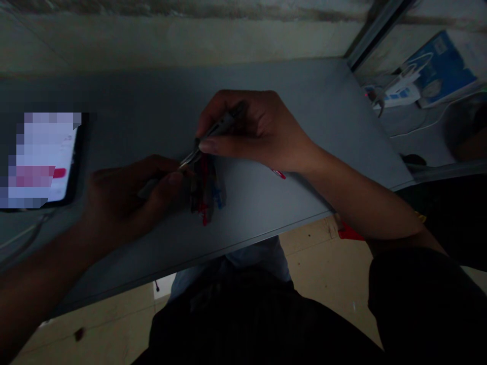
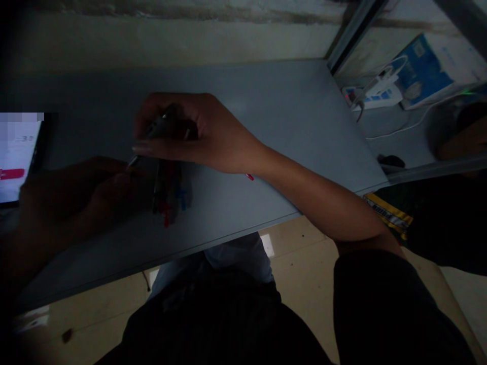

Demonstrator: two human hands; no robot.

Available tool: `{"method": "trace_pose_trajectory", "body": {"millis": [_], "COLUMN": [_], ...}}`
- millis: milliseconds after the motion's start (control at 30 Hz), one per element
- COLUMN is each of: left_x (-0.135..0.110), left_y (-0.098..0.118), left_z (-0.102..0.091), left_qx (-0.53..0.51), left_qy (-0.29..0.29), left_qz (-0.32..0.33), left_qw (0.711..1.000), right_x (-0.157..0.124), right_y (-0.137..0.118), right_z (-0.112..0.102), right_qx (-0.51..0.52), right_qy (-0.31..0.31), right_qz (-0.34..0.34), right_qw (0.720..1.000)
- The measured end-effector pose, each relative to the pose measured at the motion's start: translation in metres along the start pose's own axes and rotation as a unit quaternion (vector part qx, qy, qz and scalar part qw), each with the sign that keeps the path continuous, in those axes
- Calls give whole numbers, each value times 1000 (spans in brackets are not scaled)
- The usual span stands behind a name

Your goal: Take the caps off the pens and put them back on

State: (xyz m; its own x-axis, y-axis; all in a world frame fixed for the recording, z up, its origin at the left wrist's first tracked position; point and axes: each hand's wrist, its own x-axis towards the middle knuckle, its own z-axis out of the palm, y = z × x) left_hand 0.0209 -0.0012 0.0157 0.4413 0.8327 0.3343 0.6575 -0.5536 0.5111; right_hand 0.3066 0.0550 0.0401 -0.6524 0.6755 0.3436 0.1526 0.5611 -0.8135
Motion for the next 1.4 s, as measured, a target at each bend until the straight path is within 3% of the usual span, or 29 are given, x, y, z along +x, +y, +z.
{"method": "trace_pose_trajectory", "body": {"millis": [133,300,600,767,867,1033,1233,1300,1400], "left_x": [-4,-10,-7,-8,-9,-5,1,2,3], "left_y": [-2,-9,-6,-7,-7,0,2,3,4], "left_z": [-1,1,2,3,2,-2,0,1,-1], "left_qx": [-12,-1,-9,9,13,2,16,24,46], "left_qy": [-10,-8,6,2,11,-40,-40,-38,-17], "left_qz": [24,45,47,30,37,23,61,59,16], "left_qw": [1000,999,999,1000,999,999,997,997,999], "right_x": [6,7,6,7,6,4,3,2,2], "right_y": [2,-13,-7,-2,2,5,-6,-5,1], "right_z": [2,-3,-5,-7,-4,6,0,-4,-8], "right_qx": [129,188,239,182,148,106,27,39,86], "right_qy": [47,23,50,68,38,-22,-38,-47,-22], "right_qz": [27,100,49,31,30,12,89,95,51], "right_qw": [990,977,969,980,988,994,995,994,995]}}
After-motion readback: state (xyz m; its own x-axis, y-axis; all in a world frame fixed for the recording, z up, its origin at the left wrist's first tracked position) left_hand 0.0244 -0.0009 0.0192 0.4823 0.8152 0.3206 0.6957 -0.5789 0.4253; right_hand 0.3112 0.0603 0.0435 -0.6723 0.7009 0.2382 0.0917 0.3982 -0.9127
